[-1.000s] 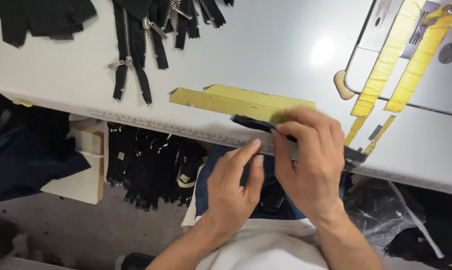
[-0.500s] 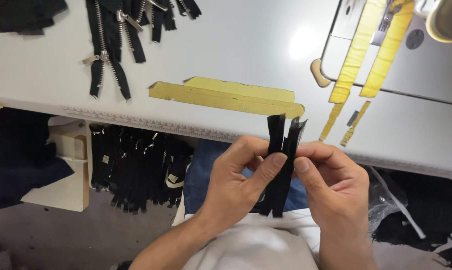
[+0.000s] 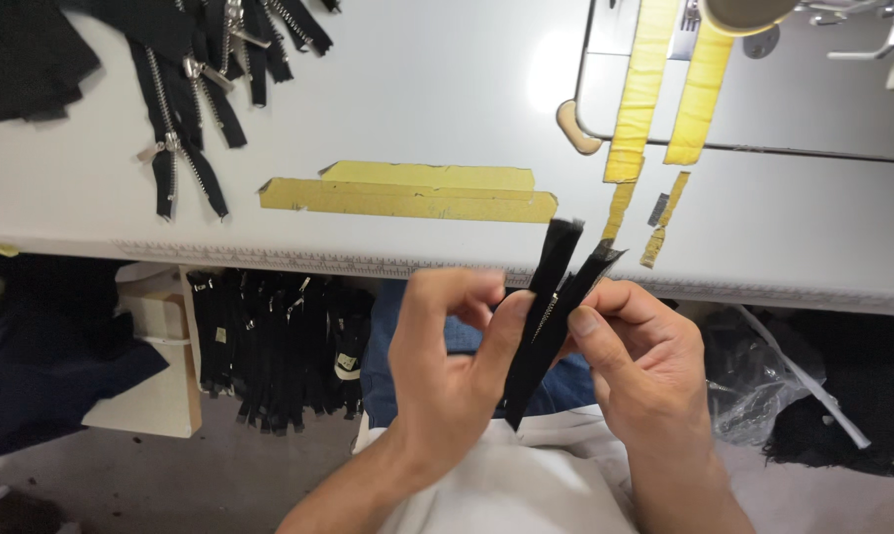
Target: The person aligns a black zipper with a piece of fabric under the presser foot of a sewing machine and sews it. They then remove the sewn item, fold the fabric, and prepare another zipper for sewing.
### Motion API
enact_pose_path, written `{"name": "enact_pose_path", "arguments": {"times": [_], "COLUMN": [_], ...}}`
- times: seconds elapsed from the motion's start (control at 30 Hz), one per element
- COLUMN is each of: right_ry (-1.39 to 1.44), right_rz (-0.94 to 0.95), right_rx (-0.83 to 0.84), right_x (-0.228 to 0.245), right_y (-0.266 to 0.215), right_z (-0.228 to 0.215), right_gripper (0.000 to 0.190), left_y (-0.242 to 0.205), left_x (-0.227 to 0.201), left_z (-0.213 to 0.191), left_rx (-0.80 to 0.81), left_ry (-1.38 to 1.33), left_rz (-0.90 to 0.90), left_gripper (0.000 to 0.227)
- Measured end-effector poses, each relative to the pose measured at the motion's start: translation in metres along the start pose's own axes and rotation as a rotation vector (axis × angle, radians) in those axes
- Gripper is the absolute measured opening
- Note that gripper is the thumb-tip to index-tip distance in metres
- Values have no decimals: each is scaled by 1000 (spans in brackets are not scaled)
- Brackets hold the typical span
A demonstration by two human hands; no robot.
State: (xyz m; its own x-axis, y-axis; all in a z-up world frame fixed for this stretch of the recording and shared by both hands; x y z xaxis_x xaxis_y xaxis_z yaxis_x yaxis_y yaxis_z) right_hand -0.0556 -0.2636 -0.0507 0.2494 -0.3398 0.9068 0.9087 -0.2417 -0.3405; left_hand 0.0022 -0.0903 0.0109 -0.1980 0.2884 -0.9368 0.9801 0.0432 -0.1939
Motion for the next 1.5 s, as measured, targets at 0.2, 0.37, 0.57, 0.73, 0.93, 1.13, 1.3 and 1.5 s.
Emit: {"name": "enact_pose_path", "arguments": {"times": [0.2,0.37,0.57,0.73,0.93,1.13,1.3,1.5], "right_ry": [-195,-198,-252,-247,-276,-366,-545,-548], "right_rz": [-21,-162,-288,-275,-291,-307,-381,-362], "right_rx": [-10,34,25,28,8,62,97,83], "right_x": [-2,13,28,28,35,56,66,66], "right_y": [-1,-4,-7,-9,-9,-2,0,-1], "right_z": [-11,0,9,17,19,25,30,27], "right_gripper": [5,2,3,2,9,13,3,2], "left_y": [-13,-7,-1,-10,-14,-9,-8,-6], "left_x": [-16,-16,3,35,50,43,33,21], "left_z": [15,19,29,39,38,34,32,29], "left_rx": [51,129,300,308,208,285,279,267], "left_ry": [136,20,-262,-516,-678,-625,-520,-368], "left_rz": [170,118,-146,-393,-499,-428,-331,-235], "left_gripper": [22,17,6,4,4,5,4,3]}}
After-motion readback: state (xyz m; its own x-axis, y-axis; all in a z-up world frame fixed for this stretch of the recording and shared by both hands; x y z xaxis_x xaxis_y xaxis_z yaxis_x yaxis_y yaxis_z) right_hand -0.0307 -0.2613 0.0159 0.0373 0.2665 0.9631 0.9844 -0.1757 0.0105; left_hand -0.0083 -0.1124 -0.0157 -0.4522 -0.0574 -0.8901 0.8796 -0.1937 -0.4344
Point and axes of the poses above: each hand's wrist, its own y-axis towards the middle knuckle, its own z-axis out of the palm, x = y × z, the point moved 10 cm from there along y, towards the middle knuckle, and after that the axes turned 8 degrees about -z, right-handed, at the moved point
